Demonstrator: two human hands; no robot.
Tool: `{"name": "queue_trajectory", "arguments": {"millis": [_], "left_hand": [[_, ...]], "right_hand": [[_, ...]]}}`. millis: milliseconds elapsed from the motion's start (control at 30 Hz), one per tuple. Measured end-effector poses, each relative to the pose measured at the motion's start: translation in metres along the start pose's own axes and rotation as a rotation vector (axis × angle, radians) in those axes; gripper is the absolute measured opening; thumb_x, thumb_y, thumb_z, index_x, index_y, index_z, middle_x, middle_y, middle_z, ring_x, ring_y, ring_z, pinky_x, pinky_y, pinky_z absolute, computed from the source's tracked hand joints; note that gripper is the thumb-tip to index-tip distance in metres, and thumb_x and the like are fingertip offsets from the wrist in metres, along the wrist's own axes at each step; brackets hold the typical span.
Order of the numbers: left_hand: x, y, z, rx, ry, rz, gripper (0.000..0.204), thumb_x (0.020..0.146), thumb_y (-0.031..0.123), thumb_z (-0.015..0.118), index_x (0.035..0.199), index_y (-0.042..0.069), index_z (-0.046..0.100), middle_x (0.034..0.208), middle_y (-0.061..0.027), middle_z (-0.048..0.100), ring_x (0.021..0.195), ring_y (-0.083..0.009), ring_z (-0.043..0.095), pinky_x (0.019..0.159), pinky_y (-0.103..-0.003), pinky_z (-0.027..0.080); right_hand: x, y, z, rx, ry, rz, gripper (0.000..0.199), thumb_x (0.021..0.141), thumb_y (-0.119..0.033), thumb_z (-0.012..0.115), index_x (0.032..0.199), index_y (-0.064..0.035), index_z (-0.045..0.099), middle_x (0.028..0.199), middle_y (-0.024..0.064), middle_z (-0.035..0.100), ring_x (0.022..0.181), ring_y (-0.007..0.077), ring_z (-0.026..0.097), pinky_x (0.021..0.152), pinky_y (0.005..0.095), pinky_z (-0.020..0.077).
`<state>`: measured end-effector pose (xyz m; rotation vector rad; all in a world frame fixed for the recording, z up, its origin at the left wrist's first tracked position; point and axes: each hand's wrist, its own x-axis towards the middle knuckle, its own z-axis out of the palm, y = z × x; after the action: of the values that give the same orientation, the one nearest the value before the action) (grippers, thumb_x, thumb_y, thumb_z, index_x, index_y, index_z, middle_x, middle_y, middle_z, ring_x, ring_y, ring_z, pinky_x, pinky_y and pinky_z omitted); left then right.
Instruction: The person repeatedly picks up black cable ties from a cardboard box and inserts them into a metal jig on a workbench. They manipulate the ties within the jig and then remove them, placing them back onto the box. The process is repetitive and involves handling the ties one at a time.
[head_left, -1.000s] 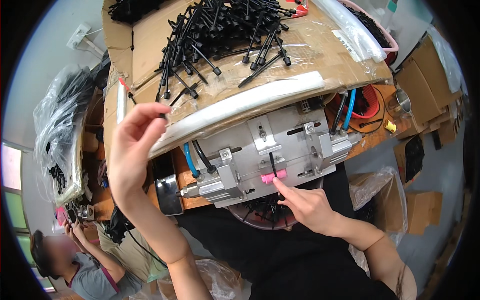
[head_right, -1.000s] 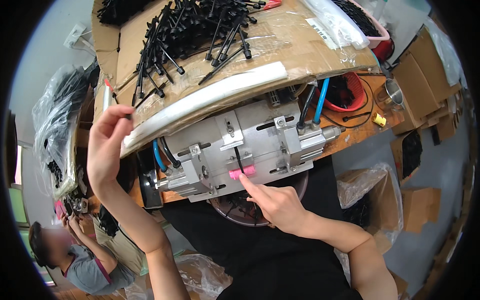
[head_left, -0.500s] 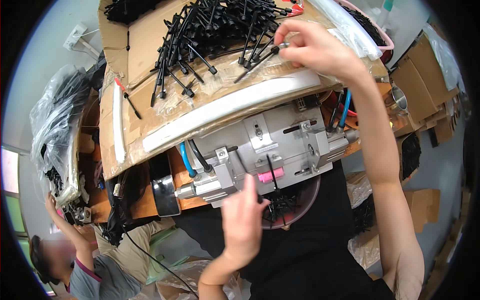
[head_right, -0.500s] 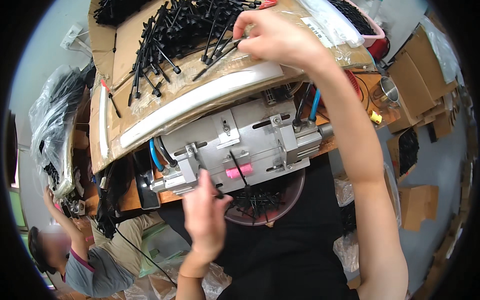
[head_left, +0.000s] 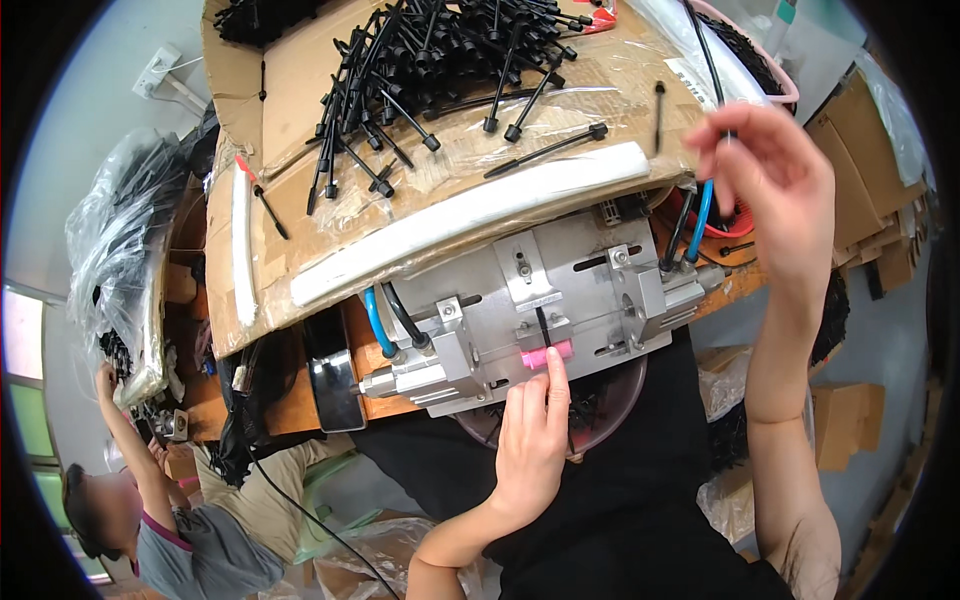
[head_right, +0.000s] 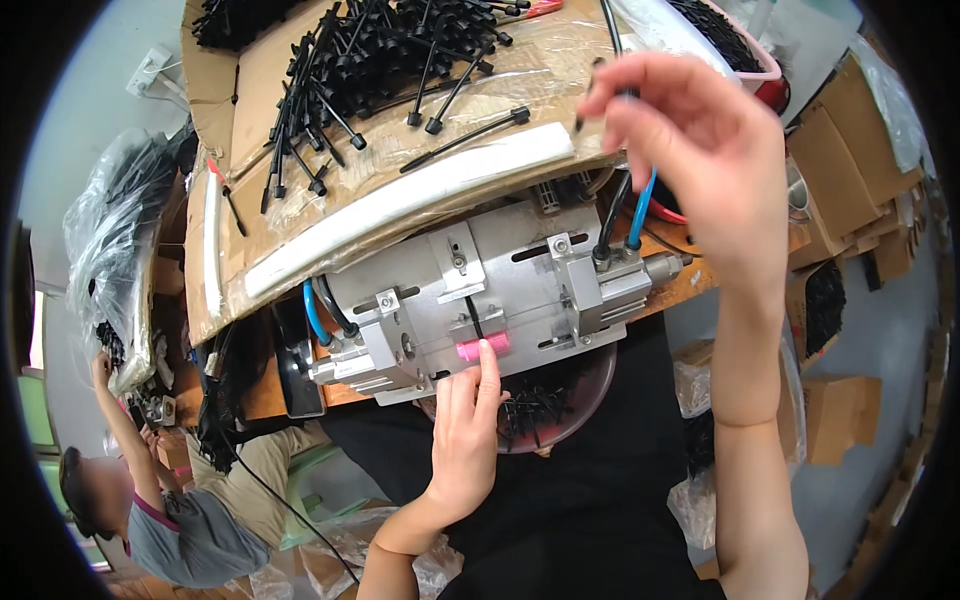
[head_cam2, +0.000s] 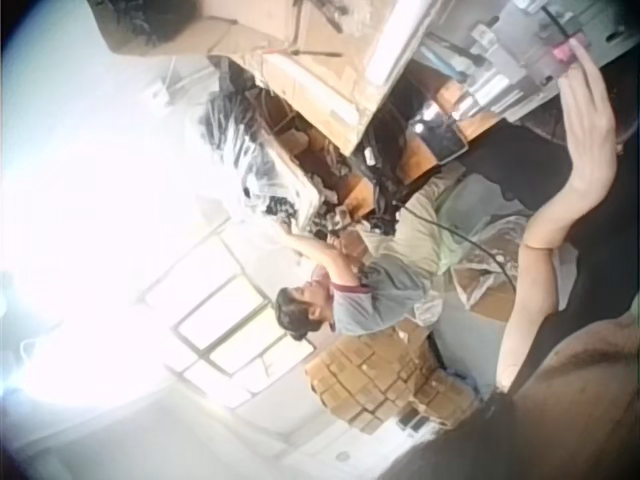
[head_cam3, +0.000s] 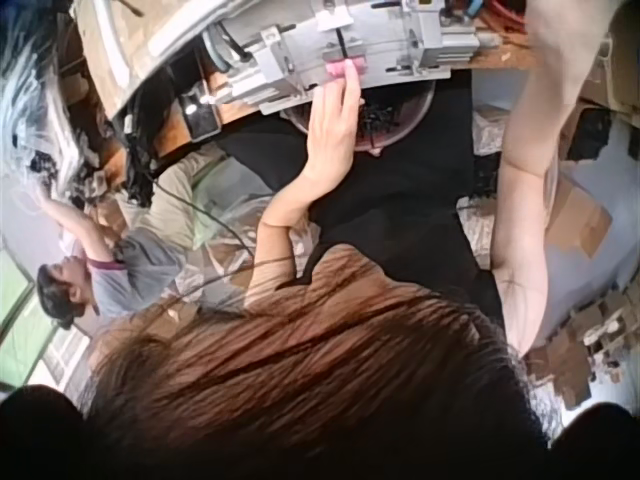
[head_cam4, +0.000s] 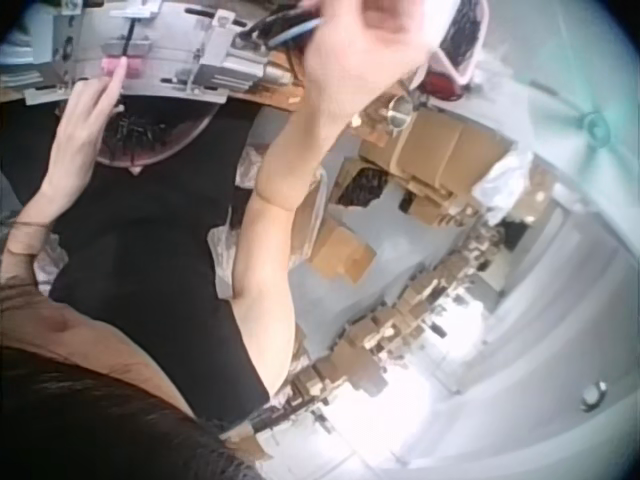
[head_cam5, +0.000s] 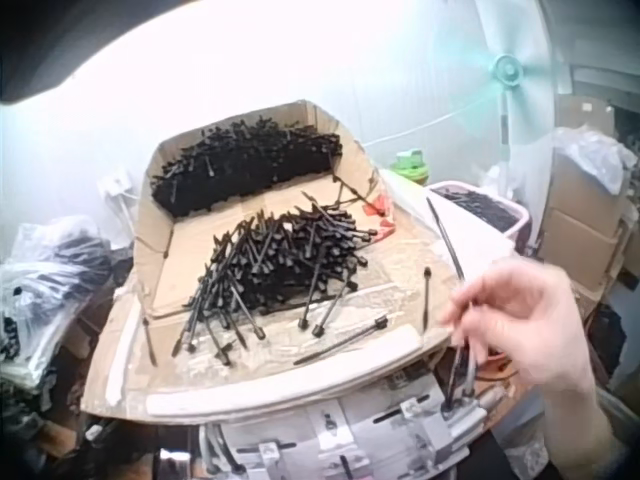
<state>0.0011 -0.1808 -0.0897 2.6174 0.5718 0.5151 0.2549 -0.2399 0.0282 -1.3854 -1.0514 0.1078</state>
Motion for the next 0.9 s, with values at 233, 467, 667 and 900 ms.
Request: {"name": "queue_trajectory", "arguments": {"millis": [233,467,667,900], "left_hand": [[0.102,-0.043,-0.083,0.189,0.425,0.017,0.035,0.085,0.0,0.066,0.119,0.002,0.062,0.086,-0.0081,0.059,0.077,-0.0237,0.053,0.07,-0.032,0.046],[0.165,-0.09,-0.127,0.019,0.167,-0.185,0.018,0.078,0.004,0.073,0.094,-0.001,0.066,0.076,-0.0122,0.061,0.067,-0.0218,0.058,0.065,-0.034,0.049],[0.138,-0.095,-0.137,-0.131,0.182,-0.1,0.015,0.082,0.0,0.069,0.096,0.001,0.067,0.08,-0.0027,0.06,0.069,-0.0105,0.049,0.066,-0.024,0.043],[0.1,-0.113,-0.154,-0.37,0.163,-0.199,0.014,0.088,-0.002,0.065,0.102,-0.001,0.064,0.087,0.0031,0.053,0.078,-0.0054,0.045,0.07,-0.018,0.035]], "right_hand": [[-0.139,0.011,0.057,-0.379,-0.344,-0.215,0.067,0.069,0.003,0.079,0.13,0.0102,0.053,0.082,0.0115,0.064,0.059,0.02,0.058,0.054,0.0325,0.0486],[-0.17,0.032,0.094,-0.435,-0.42,-0.112,0.066,0.077,-0.001,0.074,0.138,0.0057,0.047,0.066,0.0063,0.052,0.057,0.0192,0.055,0.052,0.0332,0.045],[-0.157,0.023,0.08,-0.436,-0.407,-0.076,0.062,0.081,-0.01,0.073,0.137,0.0021,0.049,0.077,0.0063,0.06,0.065,0.0194,0.06,0.054,0.0321,0.0481],[-0.267,0.146,-0.053,-0.745,0.539,0.719,0.04,0.102,-0.019,0.045,0.136,0.0016,0.048,0.132,0.0224,0.055,0.119,0.0336,0.055,0.101,0.0409,0.0428]]}}
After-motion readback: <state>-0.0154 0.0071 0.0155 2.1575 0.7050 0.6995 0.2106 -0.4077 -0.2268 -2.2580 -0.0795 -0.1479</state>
